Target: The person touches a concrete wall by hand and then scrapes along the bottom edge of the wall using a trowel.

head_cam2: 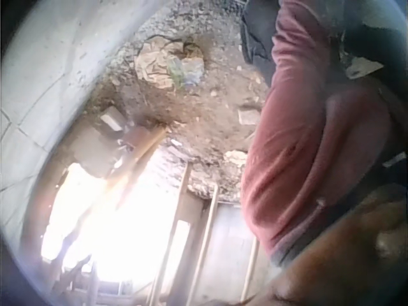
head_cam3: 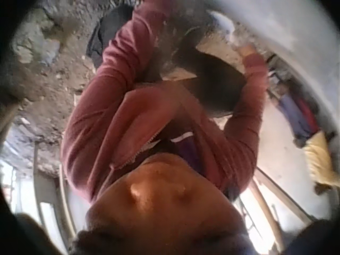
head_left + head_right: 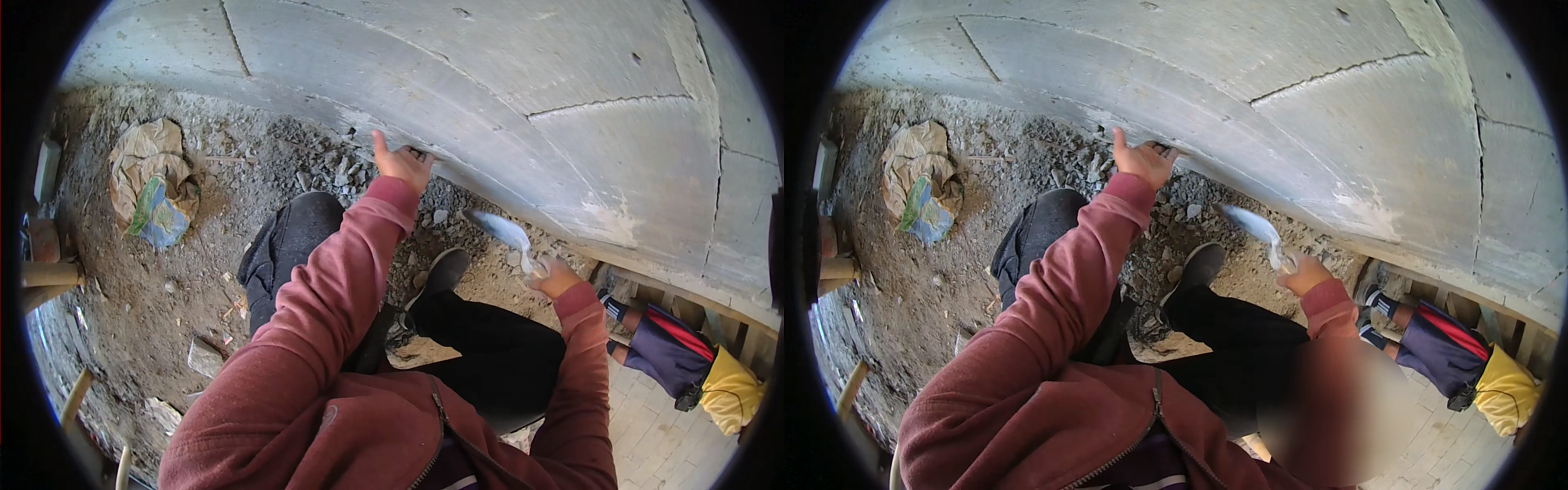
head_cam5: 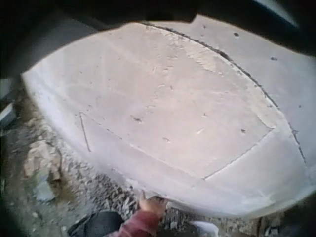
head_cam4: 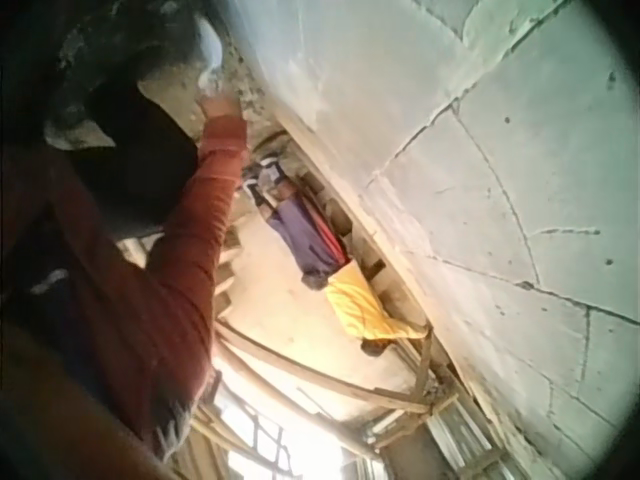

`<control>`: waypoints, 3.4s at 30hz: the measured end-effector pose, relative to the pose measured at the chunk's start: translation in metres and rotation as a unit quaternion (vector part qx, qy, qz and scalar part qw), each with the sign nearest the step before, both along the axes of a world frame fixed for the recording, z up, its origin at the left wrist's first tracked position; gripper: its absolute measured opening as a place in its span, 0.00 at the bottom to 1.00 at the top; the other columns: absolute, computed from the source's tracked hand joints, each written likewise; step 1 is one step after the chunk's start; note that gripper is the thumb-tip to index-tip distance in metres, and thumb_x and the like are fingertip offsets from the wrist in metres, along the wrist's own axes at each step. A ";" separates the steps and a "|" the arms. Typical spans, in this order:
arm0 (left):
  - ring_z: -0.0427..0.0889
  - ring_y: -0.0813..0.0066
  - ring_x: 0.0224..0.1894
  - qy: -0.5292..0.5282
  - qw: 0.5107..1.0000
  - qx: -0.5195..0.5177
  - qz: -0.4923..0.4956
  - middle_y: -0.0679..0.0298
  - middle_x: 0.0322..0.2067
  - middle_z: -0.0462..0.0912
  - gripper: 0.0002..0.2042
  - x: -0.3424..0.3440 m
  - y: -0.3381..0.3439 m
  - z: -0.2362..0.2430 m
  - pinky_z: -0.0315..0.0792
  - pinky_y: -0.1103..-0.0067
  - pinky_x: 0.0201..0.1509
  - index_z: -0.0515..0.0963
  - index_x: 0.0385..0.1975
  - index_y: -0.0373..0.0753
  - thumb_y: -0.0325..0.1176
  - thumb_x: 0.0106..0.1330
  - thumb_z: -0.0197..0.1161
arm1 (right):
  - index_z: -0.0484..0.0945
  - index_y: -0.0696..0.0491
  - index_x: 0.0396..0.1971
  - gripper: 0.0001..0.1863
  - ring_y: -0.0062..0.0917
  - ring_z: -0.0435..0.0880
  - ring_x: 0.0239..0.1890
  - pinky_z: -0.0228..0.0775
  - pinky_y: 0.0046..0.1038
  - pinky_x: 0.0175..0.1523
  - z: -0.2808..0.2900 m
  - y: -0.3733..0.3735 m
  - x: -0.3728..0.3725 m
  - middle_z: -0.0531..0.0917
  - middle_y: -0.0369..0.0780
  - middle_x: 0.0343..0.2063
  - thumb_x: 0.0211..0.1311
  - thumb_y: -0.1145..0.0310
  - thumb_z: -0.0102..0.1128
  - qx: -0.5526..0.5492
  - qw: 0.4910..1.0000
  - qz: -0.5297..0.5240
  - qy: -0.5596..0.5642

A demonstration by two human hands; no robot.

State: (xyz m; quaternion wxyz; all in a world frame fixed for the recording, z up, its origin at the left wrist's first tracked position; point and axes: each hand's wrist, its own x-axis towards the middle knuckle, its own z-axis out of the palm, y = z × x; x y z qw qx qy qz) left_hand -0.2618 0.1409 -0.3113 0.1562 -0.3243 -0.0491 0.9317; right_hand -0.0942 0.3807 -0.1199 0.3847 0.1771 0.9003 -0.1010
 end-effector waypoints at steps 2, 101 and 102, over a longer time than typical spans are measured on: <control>0.35 0.57 0.70 0.085 0.988 -0.112 -0.062 0.47 0.67 0.38 0.50 0.023 0.014 0.010 0.32 0.67 0.70 0.32 0.64 0.30 0.68 0.58 0.41 | 0.72 0.56 0.45 0.28 0.44 0.79 0.37 0.70 0.35 0.42 -0.002 -0.013 -0.006 0.80 0.52 0.33 0.42 0.61 0.66 -0.019 0.998 -0.054 0.000; 0.78 0.71 0.16 0.153 0.812 -0.401 -0.396 0.55 0.17 0.77 0.08 0.038 0.032 -0.006 0.71 0.77 0.17 0.73 0.22 0.23 0.20 0.44 0.64 | 0.67 0.56 0.57 0.23 0.20 0.70 0.09 0.57 0.21 0.10 -0.060 -0.183 -0.042 0.73 0.38 0.19 0.60 0.71 0.46 -0.280 0.871 -0.370 0.164; 0.78 0.70 0.16 0.169 0.823 -0.387 -0.380 0.55 0.17 0.77 0.08 0.039 0.032 -0.007 0.71 0.76 0.16 0.74 0.22 0.22 0.19 0.44 0.64 | 0.66 0.56 0.57 0.23 0.20 0.70 0.09 0.58 0.21 0.10 -0.061 -0.183 -0.041 0.74 0.38 0.20 0.60 0.72 0.46 -0.269 0.873 -0.369 0.170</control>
